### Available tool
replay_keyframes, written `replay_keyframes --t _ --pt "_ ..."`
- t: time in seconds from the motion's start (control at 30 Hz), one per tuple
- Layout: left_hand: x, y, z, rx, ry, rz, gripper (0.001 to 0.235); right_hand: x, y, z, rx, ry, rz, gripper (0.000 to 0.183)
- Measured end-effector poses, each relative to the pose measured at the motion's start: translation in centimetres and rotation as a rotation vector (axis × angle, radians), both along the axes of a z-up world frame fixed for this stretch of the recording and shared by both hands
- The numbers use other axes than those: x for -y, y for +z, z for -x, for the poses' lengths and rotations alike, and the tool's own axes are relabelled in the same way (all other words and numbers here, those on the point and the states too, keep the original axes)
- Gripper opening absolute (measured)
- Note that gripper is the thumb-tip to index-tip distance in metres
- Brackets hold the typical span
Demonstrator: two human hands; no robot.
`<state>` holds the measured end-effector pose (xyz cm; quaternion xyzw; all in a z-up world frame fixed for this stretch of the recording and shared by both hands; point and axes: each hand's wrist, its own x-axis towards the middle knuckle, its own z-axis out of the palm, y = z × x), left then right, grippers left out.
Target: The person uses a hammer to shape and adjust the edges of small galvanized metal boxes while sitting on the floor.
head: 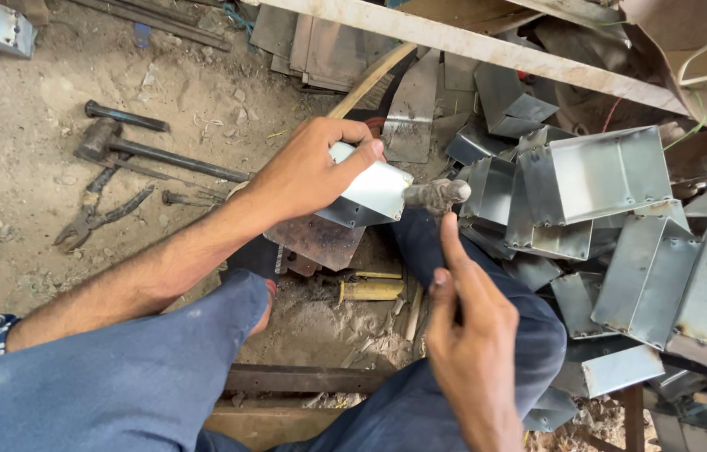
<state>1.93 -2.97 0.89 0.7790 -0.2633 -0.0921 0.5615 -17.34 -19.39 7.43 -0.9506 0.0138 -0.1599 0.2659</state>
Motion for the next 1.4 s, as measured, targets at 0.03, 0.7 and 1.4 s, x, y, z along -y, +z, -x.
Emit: replay_keyframes --t 0.03,0.7,1.4 --pt "0.0 0.0 0.0 -0.014 -0.011 -0.004 0.039 0.3 0.6 0.2 0.035 0.019 0.016 0.053" --pt "0.1 -1.0 0.1 0.049 -0.034 0.020 0.036 2.4 0.3 1.0 0.283 -0.185 -0.154 0.053" --pt "0.1 -1.8 -0.1 0.125 -0.065 0.061 0.032 3.8 0.6 0.1 0.089 -0.052 -0.102 0.045"
